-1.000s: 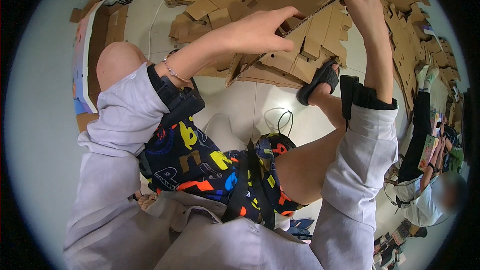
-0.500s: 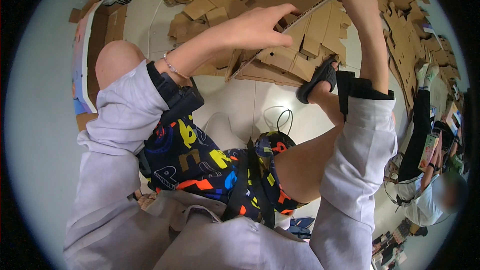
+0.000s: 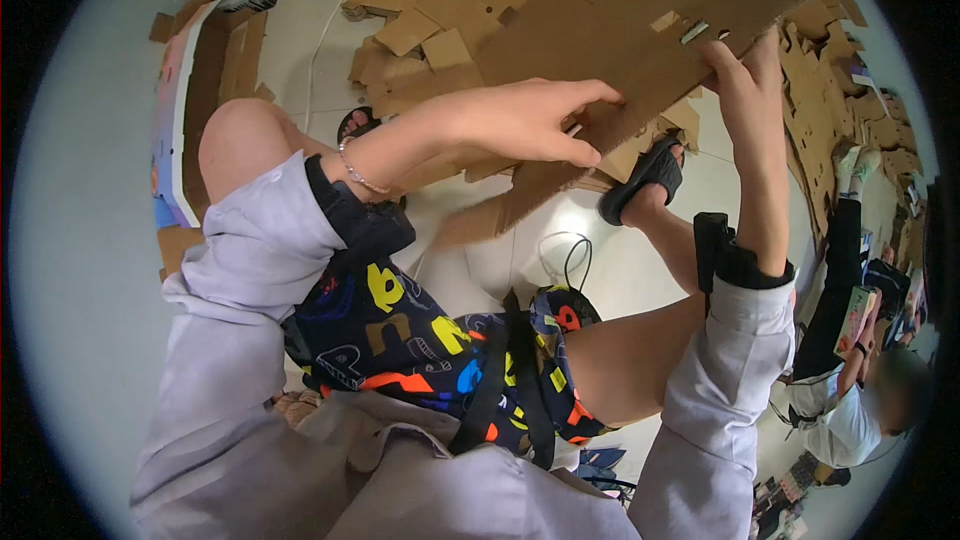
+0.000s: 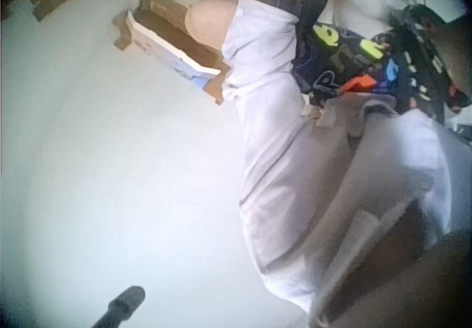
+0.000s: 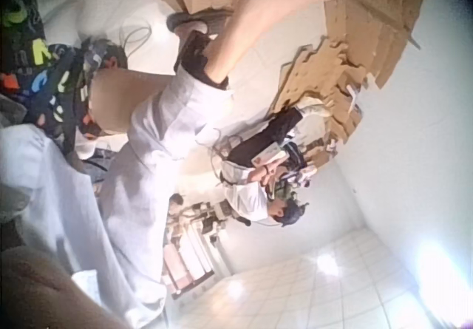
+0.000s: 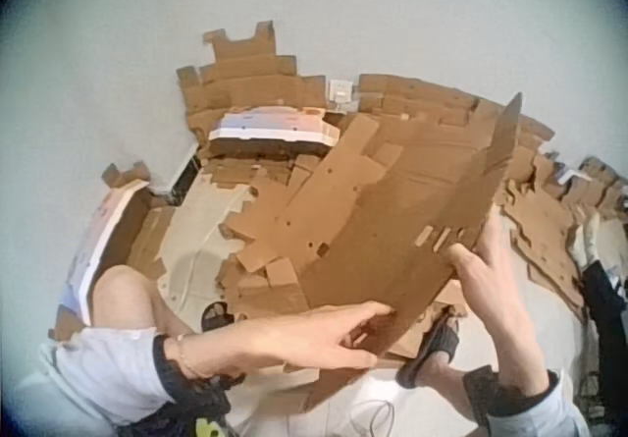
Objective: The person is assembling pieces of a cardboard fruit-themed furniture or display unit.
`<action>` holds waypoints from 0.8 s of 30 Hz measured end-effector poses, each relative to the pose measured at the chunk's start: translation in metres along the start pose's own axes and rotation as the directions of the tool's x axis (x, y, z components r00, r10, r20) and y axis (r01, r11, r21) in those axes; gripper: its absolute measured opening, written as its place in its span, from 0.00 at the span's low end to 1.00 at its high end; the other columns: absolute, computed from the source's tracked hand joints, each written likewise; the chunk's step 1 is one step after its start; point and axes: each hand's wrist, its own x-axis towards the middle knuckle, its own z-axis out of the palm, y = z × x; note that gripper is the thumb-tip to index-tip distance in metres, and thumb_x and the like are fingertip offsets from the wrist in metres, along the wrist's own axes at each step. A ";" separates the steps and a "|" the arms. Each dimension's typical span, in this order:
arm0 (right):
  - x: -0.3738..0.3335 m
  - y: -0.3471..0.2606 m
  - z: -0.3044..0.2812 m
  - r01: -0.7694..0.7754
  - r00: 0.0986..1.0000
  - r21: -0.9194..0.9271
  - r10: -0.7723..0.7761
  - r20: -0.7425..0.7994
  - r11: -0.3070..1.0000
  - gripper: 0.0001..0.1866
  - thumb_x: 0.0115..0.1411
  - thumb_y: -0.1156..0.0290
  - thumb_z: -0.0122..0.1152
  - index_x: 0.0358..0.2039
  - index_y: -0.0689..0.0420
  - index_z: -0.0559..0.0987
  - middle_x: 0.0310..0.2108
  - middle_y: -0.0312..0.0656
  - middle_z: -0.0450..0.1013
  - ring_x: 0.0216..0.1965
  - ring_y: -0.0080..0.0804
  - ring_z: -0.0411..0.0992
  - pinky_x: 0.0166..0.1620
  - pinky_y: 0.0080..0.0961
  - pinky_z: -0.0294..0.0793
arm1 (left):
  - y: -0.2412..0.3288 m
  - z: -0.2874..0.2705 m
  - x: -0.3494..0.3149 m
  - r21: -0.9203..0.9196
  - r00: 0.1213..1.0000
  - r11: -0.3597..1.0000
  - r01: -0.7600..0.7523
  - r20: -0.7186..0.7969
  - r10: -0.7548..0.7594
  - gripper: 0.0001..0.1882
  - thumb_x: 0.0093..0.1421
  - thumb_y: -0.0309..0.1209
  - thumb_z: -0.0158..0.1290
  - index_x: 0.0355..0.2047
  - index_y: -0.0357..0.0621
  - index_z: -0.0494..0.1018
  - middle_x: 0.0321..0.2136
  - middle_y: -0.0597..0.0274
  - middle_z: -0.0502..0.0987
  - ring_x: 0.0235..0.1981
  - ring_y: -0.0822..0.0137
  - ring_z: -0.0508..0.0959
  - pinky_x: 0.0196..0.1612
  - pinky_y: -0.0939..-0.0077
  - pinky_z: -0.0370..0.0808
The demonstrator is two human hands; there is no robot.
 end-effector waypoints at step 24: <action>-0.028 -0.068 0.020 0.119 0.855 0.344 -0.272 0.442 0.931 0.35 0.55 0.64 0.56 0.60 0.62 0.56 0.61 0.48 0.54 0.56 0.43 0.62 0.57 0.36 0.60 | 0.026 -0.013 0.005 -0.393 0.827 0.829 -0.398 -0.545 0.139 0.65 0.41 0.51 0.65 0.63 0.41 0.29 0.59 0.46 0.52 0.59 0.54 0.59 0.57 0.65 0.62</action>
